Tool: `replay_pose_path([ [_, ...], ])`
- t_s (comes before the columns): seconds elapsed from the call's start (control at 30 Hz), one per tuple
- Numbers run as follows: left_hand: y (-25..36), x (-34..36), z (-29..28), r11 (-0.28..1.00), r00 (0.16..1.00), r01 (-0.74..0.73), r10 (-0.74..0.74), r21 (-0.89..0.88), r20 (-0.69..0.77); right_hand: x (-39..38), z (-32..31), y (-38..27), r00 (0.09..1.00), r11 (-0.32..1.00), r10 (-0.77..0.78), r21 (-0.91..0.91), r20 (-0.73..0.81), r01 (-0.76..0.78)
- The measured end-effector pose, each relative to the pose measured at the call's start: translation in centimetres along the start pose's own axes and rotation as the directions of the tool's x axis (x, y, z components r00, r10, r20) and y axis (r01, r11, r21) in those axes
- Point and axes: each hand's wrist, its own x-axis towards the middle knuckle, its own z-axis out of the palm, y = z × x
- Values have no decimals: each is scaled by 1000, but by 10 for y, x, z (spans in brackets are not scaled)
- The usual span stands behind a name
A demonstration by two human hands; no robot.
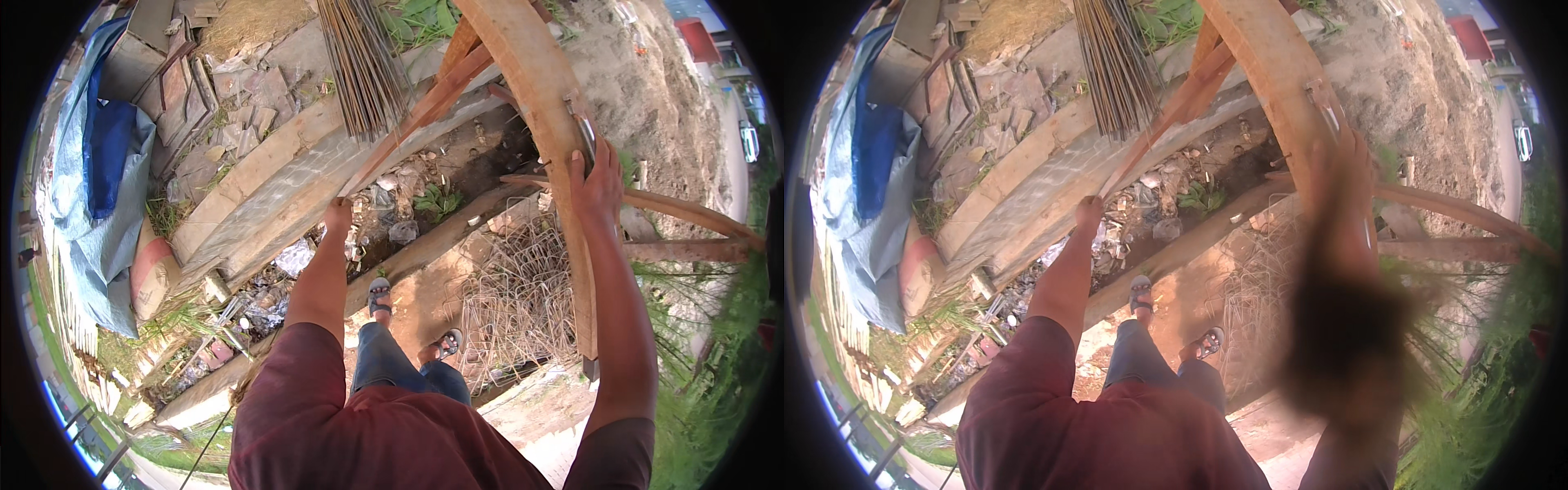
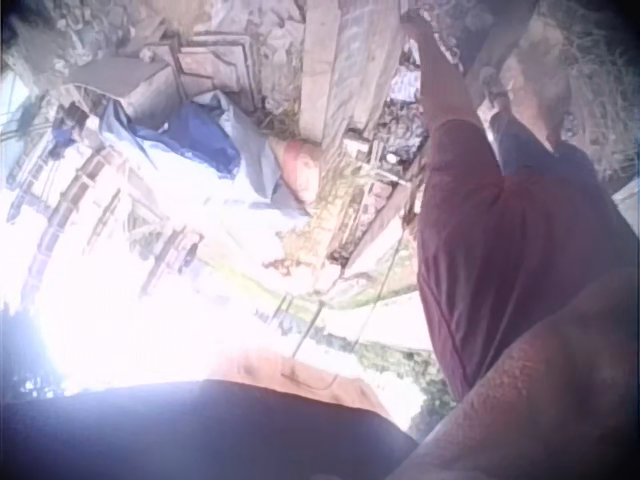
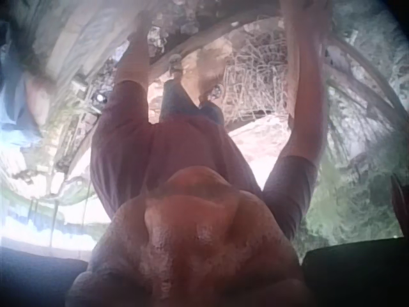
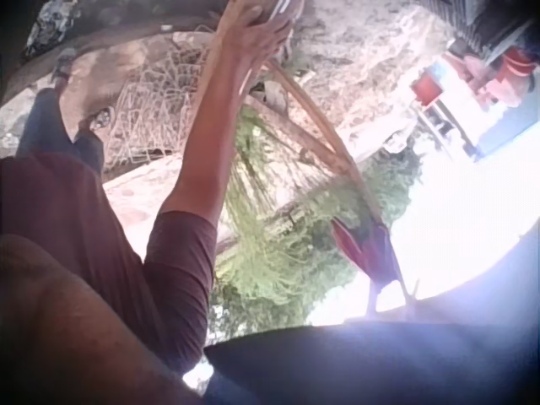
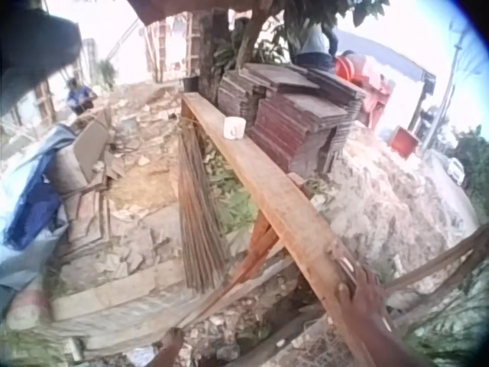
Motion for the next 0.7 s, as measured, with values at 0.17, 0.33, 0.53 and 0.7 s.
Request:
replay_pose_path([
  [0.17, 89, 86, -11, 973, 958, -180, 206, 141, -200, -5, -7, -9, 1000, 1000, 2, 0, 9, -2],
  [0.33, 99, 140, -1, 919, 969, -164, 218, 358, -115, -3, 8, 6, 997, 998, -56, 9, -55, 56],
  [0.53, 99, 161, 10, 919, 967, -201, 241, 340, -80, 0, 17, 11, 962, 979, -196, -100, -192, 179],
  [0.7, 105, 162, 10, 895, 960, -246, 277, 372, -32, -6, 15, 6, 990, 997, -66, 28, -128, 70],
])
